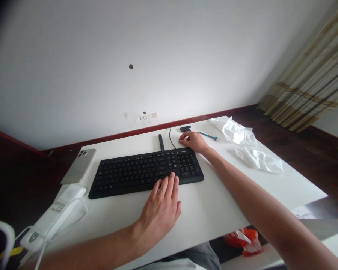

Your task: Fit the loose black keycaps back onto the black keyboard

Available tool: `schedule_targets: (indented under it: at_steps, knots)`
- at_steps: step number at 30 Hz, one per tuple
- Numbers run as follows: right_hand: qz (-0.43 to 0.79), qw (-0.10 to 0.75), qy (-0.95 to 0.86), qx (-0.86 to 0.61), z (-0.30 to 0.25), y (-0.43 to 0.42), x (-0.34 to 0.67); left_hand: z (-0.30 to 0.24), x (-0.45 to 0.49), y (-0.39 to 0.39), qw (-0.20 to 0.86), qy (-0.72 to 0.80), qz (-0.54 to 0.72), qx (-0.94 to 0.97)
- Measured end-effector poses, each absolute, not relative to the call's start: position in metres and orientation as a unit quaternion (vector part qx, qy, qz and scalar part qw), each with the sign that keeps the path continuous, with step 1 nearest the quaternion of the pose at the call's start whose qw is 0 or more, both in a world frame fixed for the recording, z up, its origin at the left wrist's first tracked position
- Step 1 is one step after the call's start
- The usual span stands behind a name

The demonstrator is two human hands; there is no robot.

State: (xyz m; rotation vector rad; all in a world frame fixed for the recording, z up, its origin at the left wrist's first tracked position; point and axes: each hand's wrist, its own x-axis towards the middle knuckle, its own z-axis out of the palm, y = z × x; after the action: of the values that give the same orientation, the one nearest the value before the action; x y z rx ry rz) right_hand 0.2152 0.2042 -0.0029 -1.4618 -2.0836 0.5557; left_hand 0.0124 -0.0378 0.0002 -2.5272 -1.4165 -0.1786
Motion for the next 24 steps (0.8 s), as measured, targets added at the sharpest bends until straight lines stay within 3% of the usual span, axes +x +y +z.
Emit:
schedule_targets:
  at_steps: [24]
  knots:
    - [0.198, 0.253, -0.790, -0.522, -0.0042, 0.2058, 0.2159, 0.0035, 0.0044, -0.0278, 0.073, -0.466, -0.077, -0.878]
